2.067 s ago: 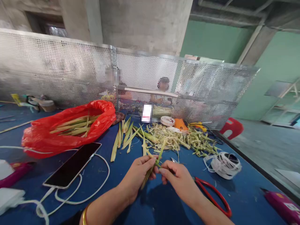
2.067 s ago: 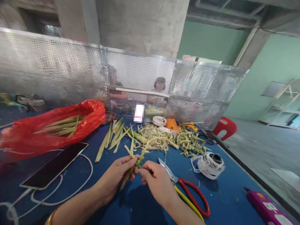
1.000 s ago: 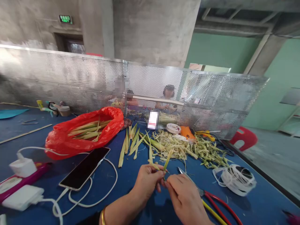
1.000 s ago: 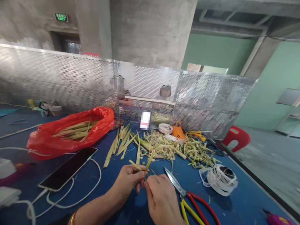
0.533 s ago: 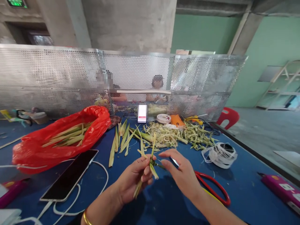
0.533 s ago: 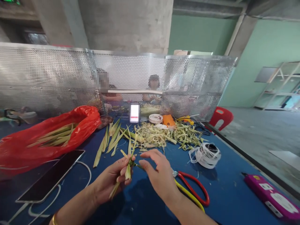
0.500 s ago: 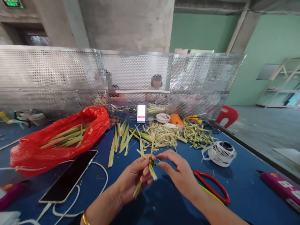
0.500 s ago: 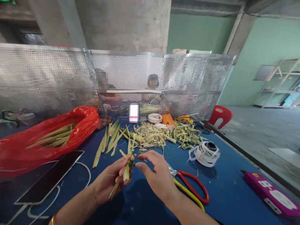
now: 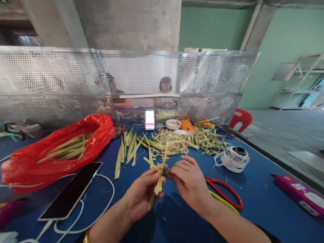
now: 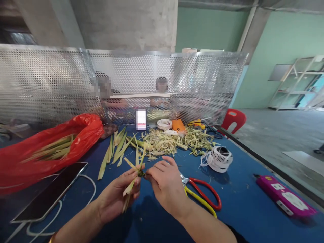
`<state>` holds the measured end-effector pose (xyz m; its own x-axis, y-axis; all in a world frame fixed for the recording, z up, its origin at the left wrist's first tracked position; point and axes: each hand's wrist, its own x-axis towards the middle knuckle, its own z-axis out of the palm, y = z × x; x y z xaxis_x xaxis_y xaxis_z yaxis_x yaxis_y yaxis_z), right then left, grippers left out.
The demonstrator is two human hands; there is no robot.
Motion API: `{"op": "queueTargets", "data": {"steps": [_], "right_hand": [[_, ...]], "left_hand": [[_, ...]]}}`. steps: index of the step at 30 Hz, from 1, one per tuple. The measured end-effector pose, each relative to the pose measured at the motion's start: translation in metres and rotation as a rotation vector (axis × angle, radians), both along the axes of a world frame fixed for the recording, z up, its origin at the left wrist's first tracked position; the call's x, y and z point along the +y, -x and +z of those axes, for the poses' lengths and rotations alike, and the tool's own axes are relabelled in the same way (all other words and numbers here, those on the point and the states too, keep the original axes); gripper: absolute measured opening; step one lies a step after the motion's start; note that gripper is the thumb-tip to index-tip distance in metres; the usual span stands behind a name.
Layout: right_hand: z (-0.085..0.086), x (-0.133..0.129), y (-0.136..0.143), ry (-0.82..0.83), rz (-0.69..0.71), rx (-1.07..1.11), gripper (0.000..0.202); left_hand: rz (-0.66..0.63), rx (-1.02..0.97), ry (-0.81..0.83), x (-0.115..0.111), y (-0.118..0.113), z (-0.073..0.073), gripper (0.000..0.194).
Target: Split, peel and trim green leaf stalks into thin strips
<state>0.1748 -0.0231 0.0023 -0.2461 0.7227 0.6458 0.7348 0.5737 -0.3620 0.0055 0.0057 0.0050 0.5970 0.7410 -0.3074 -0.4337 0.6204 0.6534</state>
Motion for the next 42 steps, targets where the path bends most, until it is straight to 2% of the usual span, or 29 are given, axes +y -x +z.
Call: {"op": "queueTargets", "data": {"steps": [4,8,12,15,20,23,26,30,32,34,36,38,40,42], "right_hand": [[-0.001,0.003,-0.002,-0.057,0.029,-0.007,0.015],[-0.008,0.011,-0.004,-0.02,0.059,0.055,0.014],[-0.014,0.016,-0.005,0.072,0.066,0.091,0.013],[-0.016,0.017,-0.006,0.07,0.054,0.071,0.018],[-0.016,0.017,-0.008,-0.019,0.016,-0.021,0.019],[-0.017,0.02,-0.008,0.008,0.024,-0.015,0.018],[-0.019,0.024,-0.009,0.082,0.026,0.018,0.018],[-0.02,0.024,-0.012,0.099,-0.085,0.116,0.02],[-0.021,0.021,-0.01,0.177,-0.155,0.207,0.017],[-0.023,0.017,-0.003,0.362,-0.134,0.325,0.019],[-0.026,0.013,0.007,0.576,0.014,0.464,0.022],[-0.03,0.009,0.019,0.722,0.2,0.61,0.021],[-0.034,0.006,0.029,0.775,0.265,0.714,0.022],[-0.037,0.004,0.033,0.755,0.215,0.719,0.026]], "left_hand": [[-0.01,-0.078,-0.047,-0.005,-0.001,-0.001,0.016],[-0.015,-0.093,-0.1,-0.006,-0.002,0.001,0.018],[0.028,-0.028,-0.113,-0.004,-0.003,0.001,0.018],[0.051,0.031,-0.09,-0.003,-0.004,0.0,0.021],[-0.009,0.111,-0.076,-0.001,-0.003,-0.005,0.02],[-0.051,0.138,-0.127,0.001,-0.003,-0.007,0.019],[0.003,0.172,-0.169,0.0,-0.005,-0.007,0.019],[0.157,0.246,-0.189,0.001,-0.007,-0.002,0.027],[0.23,0.258,-0.205,0.003,-0.007,-0.002,0.03],[0.288,0.256,-0.228,0.005,-0.008,-0.005,0.033],[0.313,0.241,-0.24,0.005,-0.01,-0.01,0.036],[0.292,0.192,-0.224,0.003,-0.015,-0.015,0.038],[0.254,0.118,-0.217,0.0,-0.02,-0.019,0.039],[0.237,0.069,-0.21,-0.004,-0.024,-0.021,0.037]]}}
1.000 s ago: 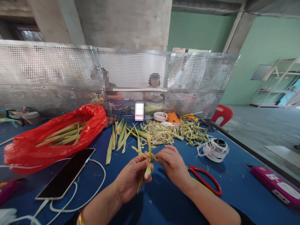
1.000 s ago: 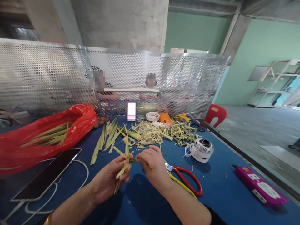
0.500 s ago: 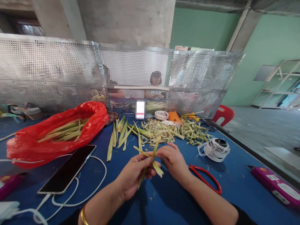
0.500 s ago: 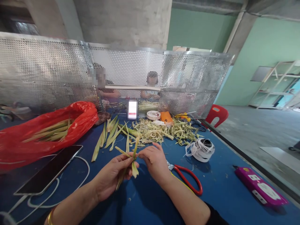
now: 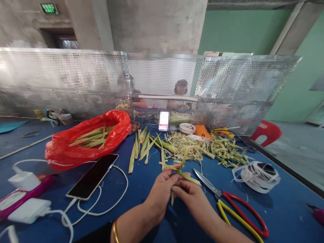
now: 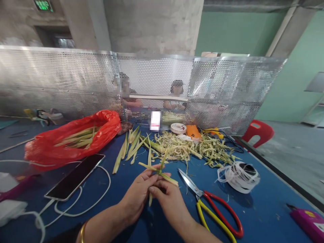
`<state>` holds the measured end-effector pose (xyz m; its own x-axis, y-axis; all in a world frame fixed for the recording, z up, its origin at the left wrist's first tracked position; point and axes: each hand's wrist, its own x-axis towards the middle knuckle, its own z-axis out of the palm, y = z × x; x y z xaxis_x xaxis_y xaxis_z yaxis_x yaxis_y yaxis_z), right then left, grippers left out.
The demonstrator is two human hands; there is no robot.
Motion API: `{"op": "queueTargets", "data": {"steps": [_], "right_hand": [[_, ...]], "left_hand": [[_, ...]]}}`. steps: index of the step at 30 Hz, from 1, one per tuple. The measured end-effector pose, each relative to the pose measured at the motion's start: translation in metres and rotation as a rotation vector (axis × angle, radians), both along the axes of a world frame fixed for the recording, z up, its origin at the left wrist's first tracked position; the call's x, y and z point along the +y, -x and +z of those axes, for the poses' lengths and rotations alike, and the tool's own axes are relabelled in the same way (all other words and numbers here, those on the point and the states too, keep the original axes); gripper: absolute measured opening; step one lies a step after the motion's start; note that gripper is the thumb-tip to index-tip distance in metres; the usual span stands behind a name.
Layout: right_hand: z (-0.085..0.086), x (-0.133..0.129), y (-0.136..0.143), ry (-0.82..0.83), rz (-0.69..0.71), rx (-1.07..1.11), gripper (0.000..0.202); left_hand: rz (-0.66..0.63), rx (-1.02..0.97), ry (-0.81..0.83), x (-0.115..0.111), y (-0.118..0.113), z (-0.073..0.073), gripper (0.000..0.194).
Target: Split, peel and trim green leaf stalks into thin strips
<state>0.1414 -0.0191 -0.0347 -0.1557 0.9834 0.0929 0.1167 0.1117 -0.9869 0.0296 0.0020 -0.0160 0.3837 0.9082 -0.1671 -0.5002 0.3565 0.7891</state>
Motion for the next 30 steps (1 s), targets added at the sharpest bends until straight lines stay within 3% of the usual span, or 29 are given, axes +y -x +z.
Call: {"op": "queueTargets", "data": {"steps": [6,13,15,18,20,23,26,30], "right_hand": [[-0.001,-0.002,-0.004,-0.257,-0.055,-0.305,0.033],[0.004,-0.005,-0.007,-0.231,-0.086,-0.455,0.032],[0.004,-0.002,-0.011,-0.157,-0.168,-0.383,0.034],[0.007,0.005,-0.017,-0.034,-0.292,-0.106,0.033],[0.008,0.008,-0.02,-0.02,-0.273,-0.049,0.031],[0.01,0.007,-0.023,-0.103,-0.203,-0.272,0.023],[0.011,0.002,-0.022,-0.271,-0.227,-0.533,0.023],[0.012,-0.005,-0.02,-0.45,-0.184,-0.679,0.024]], "left_hand": [[0.05,0.025,0.009,-0.001,-0.002,-0.001,0.033],[0.072,0.086,-0.019,0.007,0.004,0.0,0.037],[0.106,0.114,-0.041,0.01,0.008,0.001,0.038],[0.098,0.14,-0.074,0.011,0.011,0.001,0.042],[0.07,0.184,-0.075,0.01,0.011,-0.001,0.042],[0.066,0.282,-0.068,0.008,0.008,-0.003,0.04],[0.137,0.354,-0.083,0.007,0.005,-0.006,0.034],[0.206,0.376,-0.098,0.011,0.004,-0.008,0.03]]}}
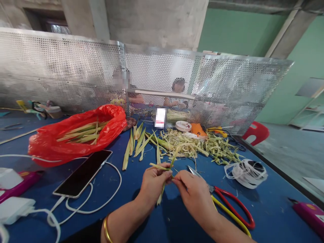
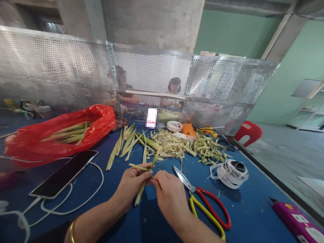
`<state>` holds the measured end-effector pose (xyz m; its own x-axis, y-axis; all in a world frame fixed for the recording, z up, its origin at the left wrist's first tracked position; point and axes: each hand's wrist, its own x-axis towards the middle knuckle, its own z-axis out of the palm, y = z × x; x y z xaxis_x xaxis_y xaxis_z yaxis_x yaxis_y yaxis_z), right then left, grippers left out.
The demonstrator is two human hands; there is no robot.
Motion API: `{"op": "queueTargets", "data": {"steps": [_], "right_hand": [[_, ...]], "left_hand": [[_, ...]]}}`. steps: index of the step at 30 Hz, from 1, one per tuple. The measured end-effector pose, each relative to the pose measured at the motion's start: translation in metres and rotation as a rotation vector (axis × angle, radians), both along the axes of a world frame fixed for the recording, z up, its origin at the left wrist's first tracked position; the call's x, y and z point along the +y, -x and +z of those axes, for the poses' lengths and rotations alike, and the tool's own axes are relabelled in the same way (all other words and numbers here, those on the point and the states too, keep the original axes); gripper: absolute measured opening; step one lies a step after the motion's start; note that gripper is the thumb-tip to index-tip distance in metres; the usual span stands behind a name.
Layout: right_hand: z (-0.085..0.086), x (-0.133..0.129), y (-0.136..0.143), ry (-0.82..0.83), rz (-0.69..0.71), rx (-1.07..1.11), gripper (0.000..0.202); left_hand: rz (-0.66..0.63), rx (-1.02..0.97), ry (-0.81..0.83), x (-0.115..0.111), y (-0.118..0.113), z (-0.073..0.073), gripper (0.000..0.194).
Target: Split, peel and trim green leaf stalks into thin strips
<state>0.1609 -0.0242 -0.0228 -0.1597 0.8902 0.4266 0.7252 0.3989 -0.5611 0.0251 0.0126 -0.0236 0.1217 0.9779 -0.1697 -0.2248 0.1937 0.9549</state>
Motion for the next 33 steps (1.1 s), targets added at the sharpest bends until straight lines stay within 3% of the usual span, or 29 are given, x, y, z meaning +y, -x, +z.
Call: {"op": "queueTargets", "data": {"steps": [4,7,11,18,22,24,26,27,30,33], "right_hand": [[0.003,0.003,-0.003,0.114,-0.004,0.139,0.028],[0.006,0.012,-0.008,0.248,-0.058,0.454,0.024],[0.009,0.018,-0.01,0.376,-0.026,0.785,0.025],[0.003,0.018,-0.006,0.33,-0.114,0.86,0.024],[0.002,0.025,-0.016,0.305,-0.11,0.749,0.026],[0.005,0.026,-0.022,0.108,-0.232,0.578,0.028],[0.011,0.021,-0.024,-0.173,-0.355,0.341,0.043],[0.014,0.017,-0.023,-0.28,-0.349,0.212,0.045],[0.019,0.004,-0.014,-0.338,-0.097,-0.057,0.02],[0.017,-0.004,-0.003,-0.24,0.035,-0.053,0.009]], "left_hand": [[-0.076,-0.019,0.057,0.002,0.005,0.003,0.038],[-0.186,-0.009,0.099,0.001,0.008,0.007,0.039],[-0.404,0.068,0.114,-0.006,0.007,0.009,0.036],[-0.467,0.201,0.054,-0.012,0.002,0.016,0.025],[-0.448,0.211,0.073,-0.012,0.002,0.015,0.027],[-0.425,0.215,0.079,-0.013,0.001,0.013,0.029],[-0.396,0.224,0.083,-0.014,-0.001,0.008,0.03],[-0.388,0.235,0.072,-0.014,-0.002,0.006,0.03],[-0.411,0.29,-0.025,-0.017,-0.004,-0.002,0.024],[-0.453,0.344,-0.128,-0.02,-0.004,-0.004,0.025]]}}
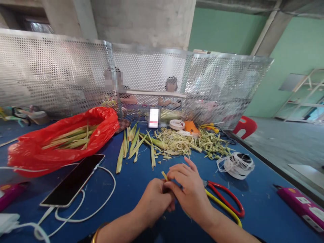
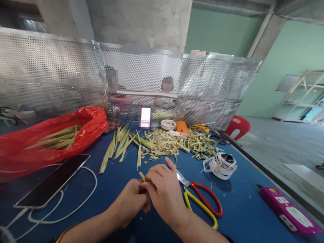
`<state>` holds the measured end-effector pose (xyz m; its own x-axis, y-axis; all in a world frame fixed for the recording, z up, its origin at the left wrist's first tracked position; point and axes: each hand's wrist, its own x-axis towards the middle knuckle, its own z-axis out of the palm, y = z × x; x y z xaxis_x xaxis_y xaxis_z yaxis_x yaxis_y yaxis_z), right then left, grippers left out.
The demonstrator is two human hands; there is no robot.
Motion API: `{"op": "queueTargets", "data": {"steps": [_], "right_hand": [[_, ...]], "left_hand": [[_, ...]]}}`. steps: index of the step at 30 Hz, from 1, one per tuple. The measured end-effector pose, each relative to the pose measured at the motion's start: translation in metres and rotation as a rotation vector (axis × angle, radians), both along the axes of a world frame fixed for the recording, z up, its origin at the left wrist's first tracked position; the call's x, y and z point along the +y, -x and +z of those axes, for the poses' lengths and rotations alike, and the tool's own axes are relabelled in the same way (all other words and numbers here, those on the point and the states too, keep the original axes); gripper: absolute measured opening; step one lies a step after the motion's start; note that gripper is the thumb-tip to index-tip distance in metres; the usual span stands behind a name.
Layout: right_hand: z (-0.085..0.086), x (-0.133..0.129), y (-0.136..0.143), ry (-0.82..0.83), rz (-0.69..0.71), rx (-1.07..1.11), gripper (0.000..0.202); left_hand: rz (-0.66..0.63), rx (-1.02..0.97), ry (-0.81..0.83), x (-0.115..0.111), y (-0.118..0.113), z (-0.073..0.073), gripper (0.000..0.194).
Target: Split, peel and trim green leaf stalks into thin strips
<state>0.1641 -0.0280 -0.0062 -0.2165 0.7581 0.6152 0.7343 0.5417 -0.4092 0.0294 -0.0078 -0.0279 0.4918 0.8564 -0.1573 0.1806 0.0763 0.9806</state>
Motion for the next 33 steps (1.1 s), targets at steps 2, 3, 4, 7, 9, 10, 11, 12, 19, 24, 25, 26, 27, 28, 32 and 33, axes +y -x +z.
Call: {"op": "queueTargets", "data": {"steps": [2,3,4,7,9,10,11,12,19,24,25,26,27,28,32,33], "right_hand": [[-0.003,-0.001,0.004,0.002,0.0,0.059,0.012],[-0.004,-0.001,0.004,-0.021,-0.005,0.079,0.013],[-0.005,0.0,0.004,-0.055,-0.005,0.086,0.014],[-0.002,0.002,-0.001,-0.177,-0.007,0.045,0.015],[0.002,0.004,-0.008,-0.237,-0.059,0.025,0.017],[0.004,0.005,-0.011,-0.253,-0.105,0.038,0.022],[0.005,0.007,-0.015,-0.246,-0.154,0.063,0.027],[0.006,0.008,-0.018,-0.214,-0.192,0.097,0.029],[-0.003,0.018,-0.018,0.14,-0.088,0.168,0.016],[-0.004,0.02,-0.019,0.143,-0.065,0.154,0.015],[-0.003,0.02,-0.02,0.107,-0.084,0.142,0.015],[-0.001,0.021,-0.022,0.073,-0.099,0.122,0.014],[0.001,0.02,-0.023,0.044,-0.106,0.097,0.014],[0.003,0.02,-0.024,0.019,-0.104,0.071,0.014],[0.006,0.018,-0.022,-0.016,-0.016,-0.008,0.017],[0.006,0.018,-0.021,-0.016,0.013,-0.023,0.017]], "left_hand": [[-0.044,-0.013,-0.014,-0.003,0.0,0.002,0.021],[-0.068,-0.025,-0.004,-0.004,-0.001,0.004,0.019],[-0.082,-0.029,0.012,-0.005,-0.001,0.007,0.019],[-0.026,-0.072,0.083,-0.003,-0.001,0.013,0.023],[0.086,-0.169,0.13,0.002,0.002,0.017,0.025],[0.143,-0.23,0.147,0.005,0.004,0.02,0.027],[0.192,-0.296,0.16,0.008,0.007,0.024,0.031],[0.23,-0.356,0.163,0.01,0.01,0.027,0.035],[0.206,-0.457,0.135,0.013,0.012,0.028,0.045],[0.003,-0.324,0.167,0.025,0.027,0.032,0.061],[-0.076,-0.274,0.181,0.028,0.035,0.038,0.066],[-0.154,-0.229,0.187,0.031,0.042,0.045,0.068],[-0.202,-0.188,0.179,0.034,0.049,0.051,0.066],[-0.182,-0.164,0.139,0.036,0.055,0.057,0.059],[0.073,-0.125,-0.027,0.035,0.054,0.061,0.039],[0.087,-0.097,-0.06,0.034,0.049,0.058,0.033]]}}
